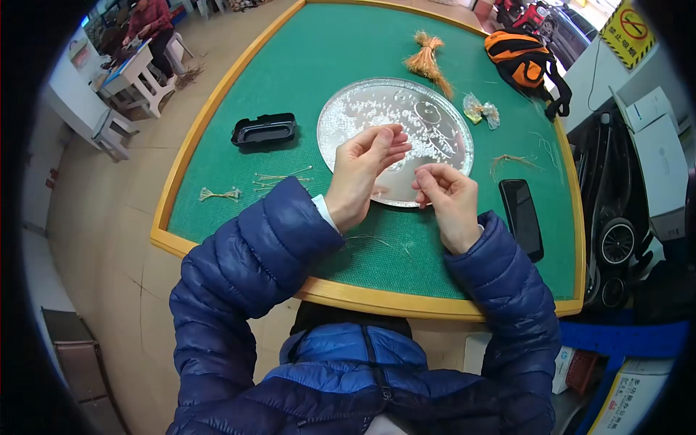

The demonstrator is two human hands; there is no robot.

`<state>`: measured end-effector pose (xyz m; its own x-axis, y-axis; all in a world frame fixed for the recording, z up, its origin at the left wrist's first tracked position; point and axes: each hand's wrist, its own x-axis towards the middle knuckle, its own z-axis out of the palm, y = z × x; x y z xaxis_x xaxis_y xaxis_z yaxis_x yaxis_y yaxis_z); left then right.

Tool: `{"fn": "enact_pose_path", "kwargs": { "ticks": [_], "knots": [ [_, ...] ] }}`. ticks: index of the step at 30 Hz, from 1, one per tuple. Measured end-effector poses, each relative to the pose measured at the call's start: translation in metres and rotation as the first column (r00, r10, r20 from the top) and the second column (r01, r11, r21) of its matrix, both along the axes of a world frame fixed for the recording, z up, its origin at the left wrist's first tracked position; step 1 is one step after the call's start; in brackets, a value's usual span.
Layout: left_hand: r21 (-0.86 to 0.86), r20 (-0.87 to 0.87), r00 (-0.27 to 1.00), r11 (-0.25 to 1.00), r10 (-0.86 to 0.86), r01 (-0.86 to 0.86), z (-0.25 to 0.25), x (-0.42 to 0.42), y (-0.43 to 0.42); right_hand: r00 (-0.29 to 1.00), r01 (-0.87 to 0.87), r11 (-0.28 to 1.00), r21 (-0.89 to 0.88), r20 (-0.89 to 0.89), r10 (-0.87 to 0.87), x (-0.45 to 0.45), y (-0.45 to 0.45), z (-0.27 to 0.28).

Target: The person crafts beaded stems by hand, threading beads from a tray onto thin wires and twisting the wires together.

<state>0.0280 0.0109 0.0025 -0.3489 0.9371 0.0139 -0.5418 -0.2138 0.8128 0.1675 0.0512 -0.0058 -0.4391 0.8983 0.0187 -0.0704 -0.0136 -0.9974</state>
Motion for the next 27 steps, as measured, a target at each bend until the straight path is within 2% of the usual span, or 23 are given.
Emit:
{"fn": "enact_pose_path", "kwargs": {
  "ticks": [6, 10, 15, 21, 27],
  "knots": [
    [0.064, -0.138, 0.990, 0.998, 0.038, -0.029, 0.004, -0.008, -0.006, 0.998, -0.025, 0.991, 0.133, 0.060, 0.018, -0.004, -0.009, 0.000],
    [0.109, -0.289, 0.956, 0.994, 0.047, -0.016, 0.000, -0.013, -0.006, 0.963, -0.197, 0.963, 0.184, 0.221, 0.154, -0.002, -0.008, 0.003],
    [0.124, -0.379, 0.925, 0.988, -0.035, 0.088, 0.000, -0.014, -0.007, 0.920, -0.280, 0.958, 0.055, 0.300, 0.251, 0.005, -0.004, 0.003],
    [0.185, -0.346, 0.938, 0.981, 0.012, 0.056, 0.008, -0.031, -0.004, 0.942, -0.263, 0.965, -0.020, 0.209, 0.261, 0.010, 0.000, -0.001],
    [0.170, -0.307, 0.950, 0.979, -0.056, 0.113, 0.009, -0.042, -0.001, 0.949, -0.252, 0.967, -0.036, 0.185, 0.255, 0.010, 0.001, 0.001]
  ]
}}
